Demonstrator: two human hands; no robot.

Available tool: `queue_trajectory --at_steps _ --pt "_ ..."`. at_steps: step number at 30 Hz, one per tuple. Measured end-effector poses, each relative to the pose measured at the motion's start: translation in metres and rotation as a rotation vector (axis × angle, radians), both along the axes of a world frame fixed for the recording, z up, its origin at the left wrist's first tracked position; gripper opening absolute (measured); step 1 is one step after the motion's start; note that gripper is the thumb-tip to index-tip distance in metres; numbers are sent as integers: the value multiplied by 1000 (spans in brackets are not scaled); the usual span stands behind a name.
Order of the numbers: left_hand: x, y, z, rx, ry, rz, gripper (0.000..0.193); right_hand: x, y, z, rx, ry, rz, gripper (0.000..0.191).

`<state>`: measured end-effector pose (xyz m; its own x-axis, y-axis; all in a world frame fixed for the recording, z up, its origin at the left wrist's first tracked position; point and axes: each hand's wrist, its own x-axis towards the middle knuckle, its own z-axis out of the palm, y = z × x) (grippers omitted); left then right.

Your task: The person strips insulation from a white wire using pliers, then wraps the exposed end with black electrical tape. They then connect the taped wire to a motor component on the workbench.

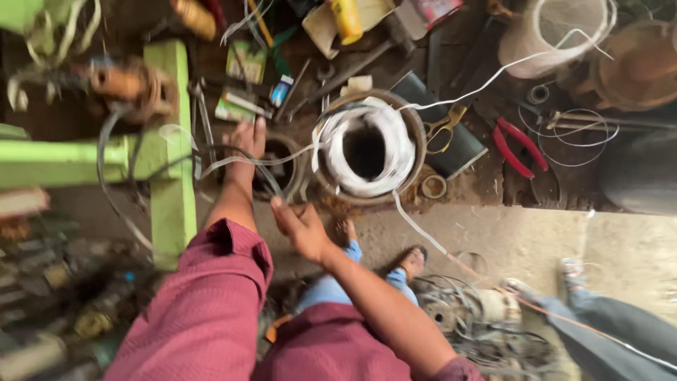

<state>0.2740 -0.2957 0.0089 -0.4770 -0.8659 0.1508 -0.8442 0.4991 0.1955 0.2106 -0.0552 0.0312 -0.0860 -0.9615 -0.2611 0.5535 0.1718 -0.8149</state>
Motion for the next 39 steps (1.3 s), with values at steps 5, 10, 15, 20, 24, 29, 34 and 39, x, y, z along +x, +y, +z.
queue_trajectory --at_steps 5,10,15,20,24,29,34,39 --pt "4 15 12 68 211 62 47 -8 7 -23 -129 129 43 58" --pt "40 20 37 309 853 -93 34 -31 12 -23 -64 270 -99 54" --pt "108 11 41 -284 235 -90 31 -49 3 -6 -64 115 -286 60" --pt "138 6 18 -174 45 -132 22 -49 0 13 -81 -45 -340 51" --pt "135 2 7 -35 -74 -139 13 -46 1 27 -8 98 -404 48" --pt "130 -12 6 227 -99 -223 19 -49 -5 41 26 92 -474 39" --pt "135 -7 -1 258 -75 -282 23 -50 -6 44 -99 119 -477 58" --pt "131 1 -8 -76 64 -319 18 -47 -4 52 39 91 -530 53"
